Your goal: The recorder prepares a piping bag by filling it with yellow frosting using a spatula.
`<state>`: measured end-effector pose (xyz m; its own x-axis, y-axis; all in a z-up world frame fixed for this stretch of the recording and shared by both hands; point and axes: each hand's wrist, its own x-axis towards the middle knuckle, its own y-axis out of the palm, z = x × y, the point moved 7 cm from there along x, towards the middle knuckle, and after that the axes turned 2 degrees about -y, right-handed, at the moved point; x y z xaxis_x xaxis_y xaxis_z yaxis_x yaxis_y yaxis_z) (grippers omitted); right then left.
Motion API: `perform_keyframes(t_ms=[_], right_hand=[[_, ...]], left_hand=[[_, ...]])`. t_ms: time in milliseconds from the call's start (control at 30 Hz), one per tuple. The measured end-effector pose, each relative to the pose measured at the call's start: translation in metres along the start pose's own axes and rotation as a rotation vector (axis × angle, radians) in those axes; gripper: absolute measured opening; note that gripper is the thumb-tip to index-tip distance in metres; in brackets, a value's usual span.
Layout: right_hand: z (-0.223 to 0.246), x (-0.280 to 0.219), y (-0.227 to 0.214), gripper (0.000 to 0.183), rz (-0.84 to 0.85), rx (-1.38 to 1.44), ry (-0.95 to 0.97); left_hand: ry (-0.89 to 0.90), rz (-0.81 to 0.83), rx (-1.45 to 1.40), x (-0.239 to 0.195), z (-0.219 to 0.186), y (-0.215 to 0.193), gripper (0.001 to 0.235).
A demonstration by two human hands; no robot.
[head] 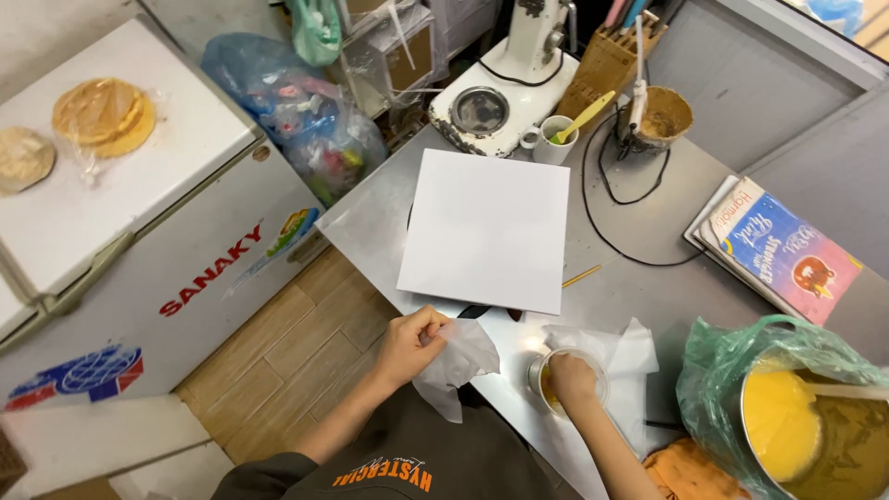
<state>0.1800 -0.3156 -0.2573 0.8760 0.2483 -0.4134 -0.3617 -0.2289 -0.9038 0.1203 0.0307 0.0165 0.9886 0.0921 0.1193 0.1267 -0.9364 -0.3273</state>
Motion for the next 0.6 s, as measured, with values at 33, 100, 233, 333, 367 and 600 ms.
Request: perform_keyframes(t_ms=[33,100,233,333,367,600], right_hand=[[0.000,-0.021,-0.042,0.008,0.002,0.005,0.018],[0.001,-0.062,-0.130,0.028,-0.053,0.284,0.024],[-0.024,-0.109,-0.178,0.025,-0.007,0.701,0.159],[-0.047,-0.148,-0.190,0.024,-0.064,0.942,0.360],[-0.058,-0.160,-0.186,0.027,-0.125,1.022,0.423],[-0.123,-0.195,0.040,0.028,-0.198,1.277,0.719]], left_hand=[[0.006,0.017,-0.005,0.004,-0.001,0.000,0.031],[0.061,0.032,0.020,0.015,-0.007,0.000,0.032],[0.084,0.130,0.036,0.033,-0.006,0.006,0.022],[0.095,0.197,0.023,0.042,-0.017,0.017,0.018],[0.122,0.218,0.026,0.044,-0.020,0.021,0.022],[0.162,0.331,-0.028,0.050,-0.026,0.050,0.019]])
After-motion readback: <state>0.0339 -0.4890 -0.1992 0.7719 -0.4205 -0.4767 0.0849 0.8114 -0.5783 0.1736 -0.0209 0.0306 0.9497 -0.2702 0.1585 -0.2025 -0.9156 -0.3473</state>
